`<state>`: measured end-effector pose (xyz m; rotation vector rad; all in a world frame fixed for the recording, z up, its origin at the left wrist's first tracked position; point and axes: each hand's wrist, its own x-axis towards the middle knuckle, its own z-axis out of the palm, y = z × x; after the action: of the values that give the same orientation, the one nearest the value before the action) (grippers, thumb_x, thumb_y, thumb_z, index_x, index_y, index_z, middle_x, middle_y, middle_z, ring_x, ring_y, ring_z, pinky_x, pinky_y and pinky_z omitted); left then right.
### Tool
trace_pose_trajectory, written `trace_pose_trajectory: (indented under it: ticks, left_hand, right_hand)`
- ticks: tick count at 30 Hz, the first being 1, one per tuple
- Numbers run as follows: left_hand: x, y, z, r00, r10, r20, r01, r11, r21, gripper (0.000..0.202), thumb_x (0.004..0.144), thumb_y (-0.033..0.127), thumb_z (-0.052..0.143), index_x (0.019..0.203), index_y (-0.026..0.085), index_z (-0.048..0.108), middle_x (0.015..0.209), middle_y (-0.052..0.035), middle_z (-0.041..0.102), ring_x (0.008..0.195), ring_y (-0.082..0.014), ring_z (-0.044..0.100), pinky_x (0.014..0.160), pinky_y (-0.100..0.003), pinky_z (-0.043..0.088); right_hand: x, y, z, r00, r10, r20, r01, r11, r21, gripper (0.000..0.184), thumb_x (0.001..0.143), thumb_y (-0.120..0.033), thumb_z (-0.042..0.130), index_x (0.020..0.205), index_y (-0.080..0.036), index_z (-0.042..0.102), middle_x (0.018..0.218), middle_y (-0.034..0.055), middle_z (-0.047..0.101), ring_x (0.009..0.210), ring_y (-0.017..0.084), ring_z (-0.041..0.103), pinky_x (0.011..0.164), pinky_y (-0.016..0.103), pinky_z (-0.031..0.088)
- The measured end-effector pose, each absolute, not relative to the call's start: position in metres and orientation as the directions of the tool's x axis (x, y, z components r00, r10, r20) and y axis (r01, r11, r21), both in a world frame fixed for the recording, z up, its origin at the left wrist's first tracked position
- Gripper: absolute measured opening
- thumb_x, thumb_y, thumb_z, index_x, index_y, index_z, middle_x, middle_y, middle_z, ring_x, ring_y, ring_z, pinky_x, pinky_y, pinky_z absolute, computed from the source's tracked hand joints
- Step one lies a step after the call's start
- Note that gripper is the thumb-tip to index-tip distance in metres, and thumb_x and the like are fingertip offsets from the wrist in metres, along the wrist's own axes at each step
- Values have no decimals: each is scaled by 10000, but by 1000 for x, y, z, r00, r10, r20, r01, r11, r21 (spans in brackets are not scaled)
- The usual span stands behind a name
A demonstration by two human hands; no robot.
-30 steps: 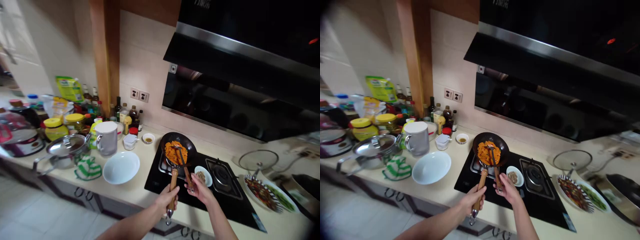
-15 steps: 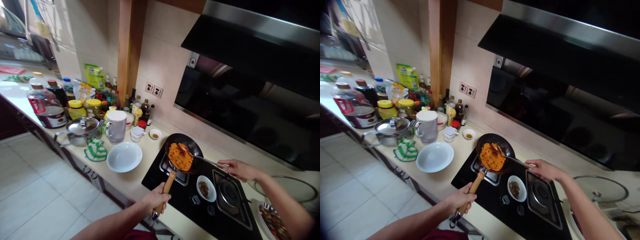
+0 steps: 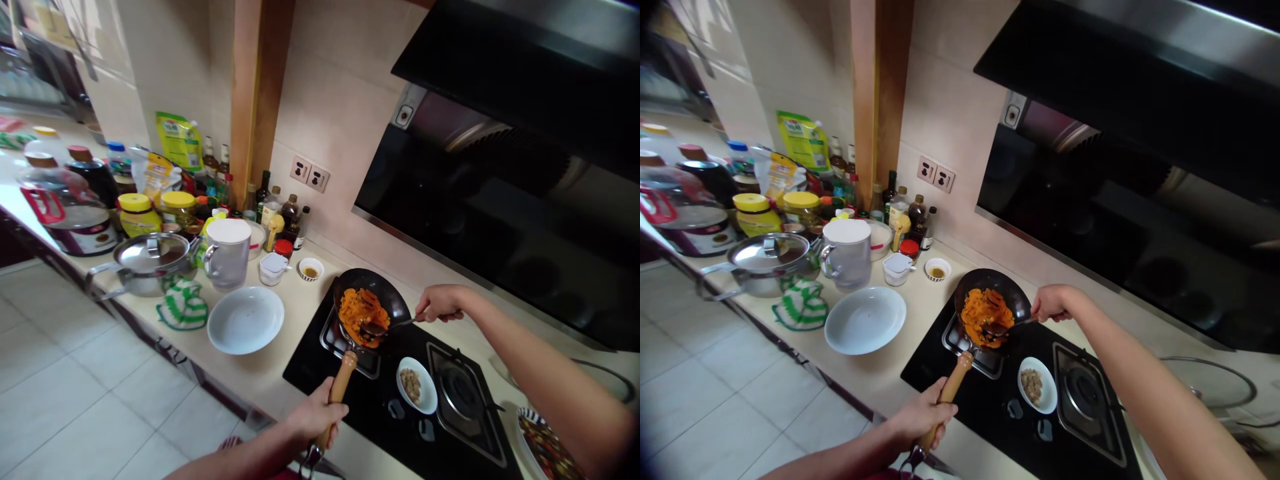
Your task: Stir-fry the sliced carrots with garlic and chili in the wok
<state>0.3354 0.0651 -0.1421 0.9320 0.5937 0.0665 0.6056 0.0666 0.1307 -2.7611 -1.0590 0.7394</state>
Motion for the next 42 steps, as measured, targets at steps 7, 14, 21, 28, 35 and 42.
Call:
trace_pose_trajectory:
  ticks: [7, 14, 21, 28, 35, 42]
  left_hand:
    - [333, 67, -132, 832, 276, -482, 244, 598, 764, 645, 721, 294, 611, 1244, 200, 245, 499, 120, 438, 382, -74, 404, 384, -192, 352]
    - [333, 66, -136, 834, 276, -477, 226, 618, 753, 674, 685, 379, 664, 1222, 228, 286, 505, 119, 436, 380, -69, 404, 380, -186, 328]
    - [335, 65, -134, 834, 297, -465, 218, 597, 772, 579, 676, 392, 672, 1118, 214, 343, 487, 120, 415, 357, -65, 381, 366, -181, 312]
    - [334, 65, -135, 826, 284, -487, 259, 576, 776, 560, 726, 353, 620, 1170, 184, 324, 444, 130, 399, 341, -75, 367, 366, -183, 319]
    - [334, 63, -136, 813, 294, -502, 254, 595, 762, 572, 731, 329, 609, 1190, 185, 300, 475, 128, 424, 349, -68, 385, 358, -174, 337]
    - [334, 64, -135, 806, 299, -511, 236, 629, 741, 760, 699, 358, 646, 1280, 187, 187, 512, 123, 460, 360, -68, 399, 356, -178, 340]
  right_hand:
    - [600, 37, 166, 608, 462, -645, 589, -808, -23, 279, 568, -94, 654, 821, -162, 752, 317, -43, 430, 231, 67, 279, 284, 181, 110]
    - [575, 72, 146, 579, 455, -677, 566, -822, -68, 288, 516, -52, 679, 771, -169, 747, 305, -51, 439, 240, 51, 276, 302, 161, 99]
    - [586, 45, 148, 505, 499, -704, 548, -816, -186, 298, 674, -252, 657, 957, -183, 722, 357, -38, 451, 276, 42, 274, 289, 148, 140]
    - [570, 54, 116, 380, 612, -694, 632, -719, -289, 438, 793, -342, 589, 1206, -198, 594, 417, -69, 443, 310, 46, 339, 309, 142, 255]
    - [593, 14, 97, 545, 606, -579, 404, -796, -452, 460, 867, -362, 462, 1299, -206, 485, 519, -65, 413, 350, 34, 262, 332, 163, 161]
    - [590, 11, 148, 531, 559, -636, 755, -654, 56, 169, 695, -225, 595, 795, -205, 731, 461, -42, 422, 368, 59, 330, 394, 207, 269]
